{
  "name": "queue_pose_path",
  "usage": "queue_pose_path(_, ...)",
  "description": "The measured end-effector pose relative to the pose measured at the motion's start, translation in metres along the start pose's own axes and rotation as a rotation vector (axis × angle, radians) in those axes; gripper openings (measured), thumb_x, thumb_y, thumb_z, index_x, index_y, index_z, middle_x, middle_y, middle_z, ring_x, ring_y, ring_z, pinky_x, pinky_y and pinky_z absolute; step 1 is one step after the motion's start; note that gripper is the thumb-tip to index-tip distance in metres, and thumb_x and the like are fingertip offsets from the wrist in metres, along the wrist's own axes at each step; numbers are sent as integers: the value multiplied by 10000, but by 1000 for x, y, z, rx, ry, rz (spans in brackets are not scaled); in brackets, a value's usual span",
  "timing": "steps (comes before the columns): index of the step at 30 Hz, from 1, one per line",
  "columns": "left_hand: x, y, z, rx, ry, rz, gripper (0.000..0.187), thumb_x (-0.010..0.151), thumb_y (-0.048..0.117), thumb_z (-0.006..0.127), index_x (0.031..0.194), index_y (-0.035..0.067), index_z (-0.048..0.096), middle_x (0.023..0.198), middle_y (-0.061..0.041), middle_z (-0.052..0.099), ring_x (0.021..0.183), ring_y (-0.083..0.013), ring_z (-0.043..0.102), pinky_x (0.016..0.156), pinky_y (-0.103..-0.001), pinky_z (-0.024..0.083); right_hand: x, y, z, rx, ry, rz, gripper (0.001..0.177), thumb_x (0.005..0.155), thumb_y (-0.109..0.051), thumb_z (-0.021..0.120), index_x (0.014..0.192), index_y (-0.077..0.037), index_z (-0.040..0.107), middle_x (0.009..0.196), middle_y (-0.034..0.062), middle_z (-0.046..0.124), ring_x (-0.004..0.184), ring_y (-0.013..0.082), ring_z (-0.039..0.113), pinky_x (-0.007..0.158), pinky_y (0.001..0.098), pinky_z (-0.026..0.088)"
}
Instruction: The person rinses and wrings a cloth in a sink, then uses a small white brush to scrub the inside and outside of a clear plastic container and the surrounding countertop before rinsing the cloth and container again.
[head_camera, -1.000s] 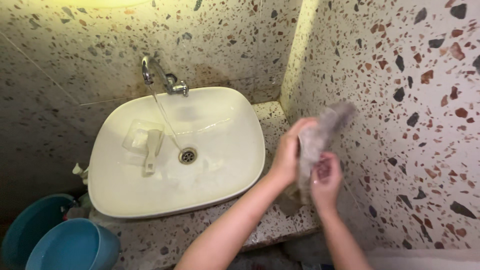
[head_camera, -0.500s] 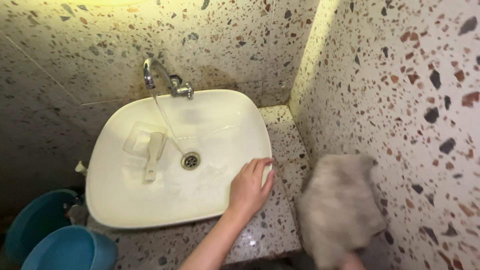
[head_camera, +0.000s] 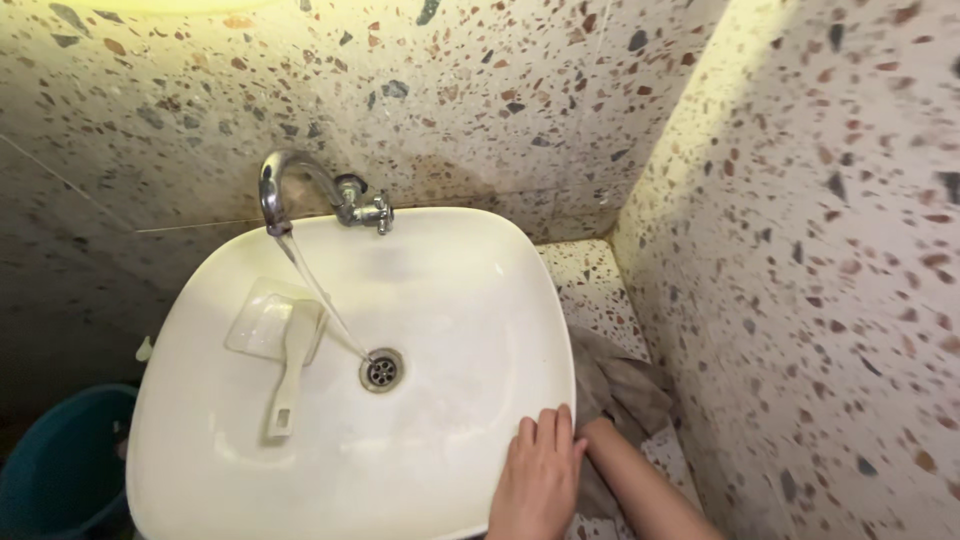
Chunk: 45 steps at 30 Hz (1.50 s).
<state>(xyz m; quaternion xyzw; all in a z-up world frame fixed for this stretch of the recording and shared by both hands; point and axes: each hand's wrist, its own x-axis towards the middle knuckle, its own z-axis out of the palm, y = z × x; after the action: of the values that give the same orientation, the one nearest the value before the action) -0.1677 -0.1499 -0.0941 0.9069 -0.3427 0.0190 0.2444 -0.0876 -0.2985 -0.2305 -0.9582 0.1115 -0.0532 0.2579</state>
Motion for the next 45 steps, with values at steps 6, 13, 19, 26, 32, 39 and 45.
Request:
queue_pose_path(6,-3,-17,47,-1,14,23,595,912,273,711,1366,-71,536,1110,-158,569,910,-325,554,726,-440,508,59,16,-14,-67,25,-22,425,989,-200,529,1376,-36,463,1190,147,622,994,297,668,843,416,562)
queue_pose_path(13,-13,-34,98,94,61,53,631,870,278,783,1356,-60,565,1104,-139,589,836,-282,559,630,-410,518,121,7,-14,-105,44,-38,490,967,-237,551,1405,-44,446,1203,156,624,986,313,676,825,436,567)
queue_pose_path(19,-9,-35,95,-26,19,-25,578,869,236,779,1344,-31,583,1120,-150,597,841,-297,567,656,-434,525,162,11,-14,-145,66,-33,548,948,-269,570,1431,-50,431,1215,163,625,980,327,683,810,453,571)
queue_pose_path(26,-3,-20,51,-102,33,-13,530,910,187,721,1358,-46,559,1116,-164,575,922,-321,568,753,-455,513,176,54,-51,-257,180,139,615,926,-306,592,1460,-58,414,1228,172,626,972,342,692,792,473,575)
queue_pose_path(32,5,-4,19,-72,42,-58,459,939,223,647,1312,-31,564,1109,-164,575,972,-345,554,804,-473,488,138,66,-35,-330,245,235,674,907,-338,611,1486,-65,400,1240,179,628,965,356,699,777,490,579)
queue_pose_path(39,7,12,-24,-292,-43,-205,330,987,188,546,1242,-22,559,1121,-174,560,1033,-350,543,920,-483,446,33,89,-15,-346,206,225,795,885,-313,632,1557,-60,291,1348,198,548,1008,355,651,819,485,534)
queue_pose_path(45,4,14,-35,-374,44,-216,269,966,132,530,1170,-39,571,1102,-187,571,1063,-356,553,958,-464,446,-75,92,2,-238,162,232,767,897,-278,614,1559,-51,300,1403,181,509,1143,332,555,934,457,442)
